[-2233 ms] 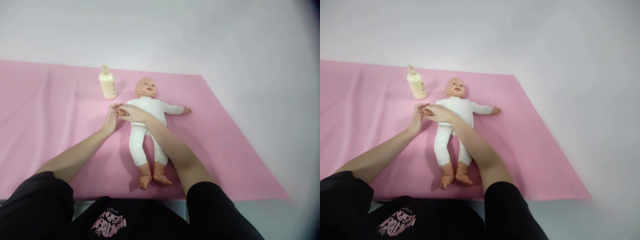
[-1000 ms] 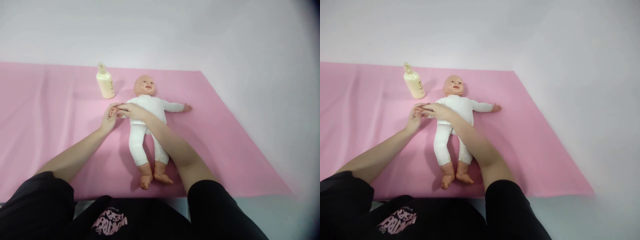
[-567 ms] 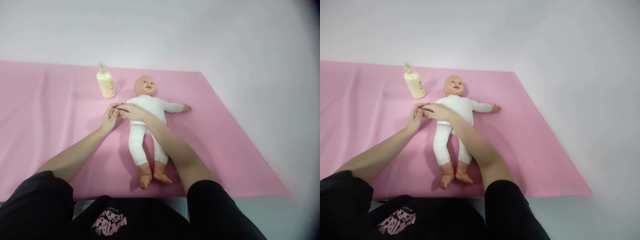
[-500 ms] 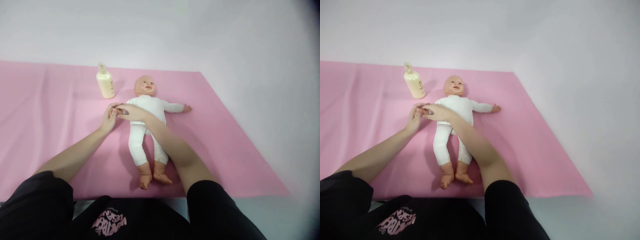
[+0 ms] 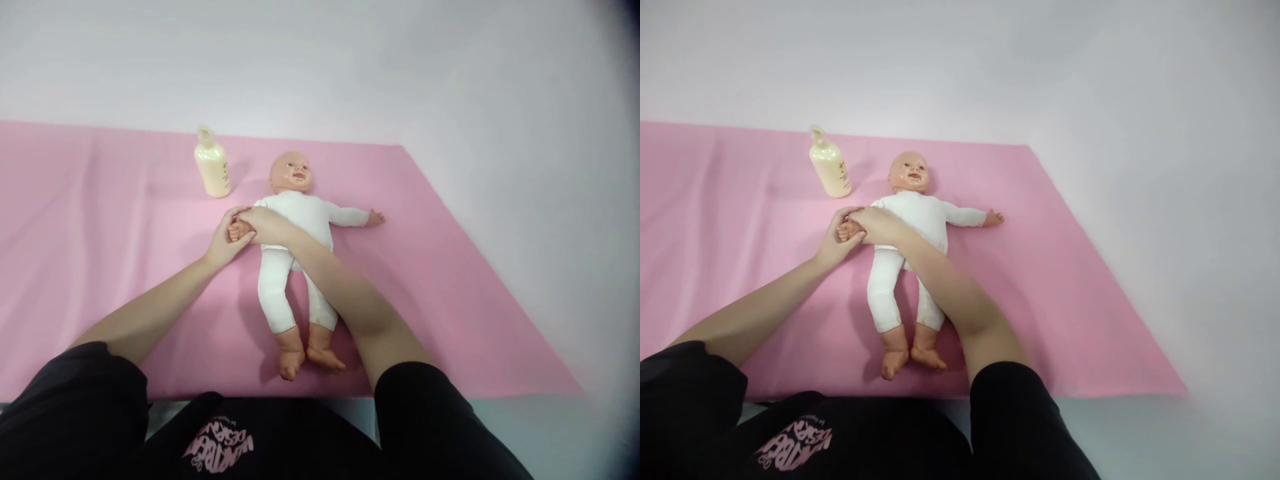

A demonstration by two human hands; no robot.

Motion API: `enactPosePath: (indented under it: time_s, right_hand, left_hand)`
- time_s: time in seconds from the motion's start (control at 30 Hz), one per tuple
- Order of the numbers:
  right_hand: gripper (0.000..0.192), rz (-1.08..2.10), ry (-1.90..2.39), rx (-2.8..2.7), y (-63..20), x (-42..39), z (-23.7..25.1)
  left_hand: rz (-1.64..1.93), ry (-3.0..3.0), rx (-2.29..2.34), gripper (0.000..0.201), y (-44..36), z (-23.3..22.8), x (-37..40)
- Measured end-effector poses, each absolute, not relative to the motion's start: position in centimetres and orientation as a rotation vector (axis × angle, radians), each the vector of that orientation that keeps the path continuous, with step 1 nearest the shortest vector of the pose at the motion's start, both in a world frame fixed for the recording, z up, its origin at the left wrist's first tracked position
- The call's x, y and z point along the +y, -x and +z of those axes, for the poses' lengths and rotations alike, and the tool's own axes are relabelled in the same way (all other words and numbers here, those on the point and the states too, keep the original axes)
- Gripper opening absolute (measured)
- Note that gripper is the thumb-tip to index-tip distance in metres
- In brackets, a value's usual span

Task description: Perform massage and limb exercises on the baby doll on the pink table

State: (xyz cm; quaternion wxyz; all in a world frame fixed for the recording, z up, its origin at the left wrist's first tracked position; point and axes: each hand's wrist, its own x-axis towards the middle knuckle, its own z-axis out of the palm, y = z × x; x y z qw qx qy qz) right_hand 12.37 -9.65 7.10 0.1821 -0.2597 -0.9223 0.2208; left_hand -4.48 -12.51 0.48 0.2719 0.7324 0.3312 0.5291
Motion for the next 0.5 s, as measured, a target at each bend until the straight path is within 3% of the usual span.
enactPosePath:
  time_s: [0.3,0.5]
  right_hand:
    - [0.019,0.572,0.836,-2.606,-12.59,-10.06,7.82]
    - [0.025,0.489,0.864,-2.597,-12.93,-10.48,8.21]
  left_hand:
    - [1.408,-2.007,0.749,0.067,4.69,0.36,-12.49]
    - [1.442,-1.991,0.702,0.060,4.57,0.56,-12.79]
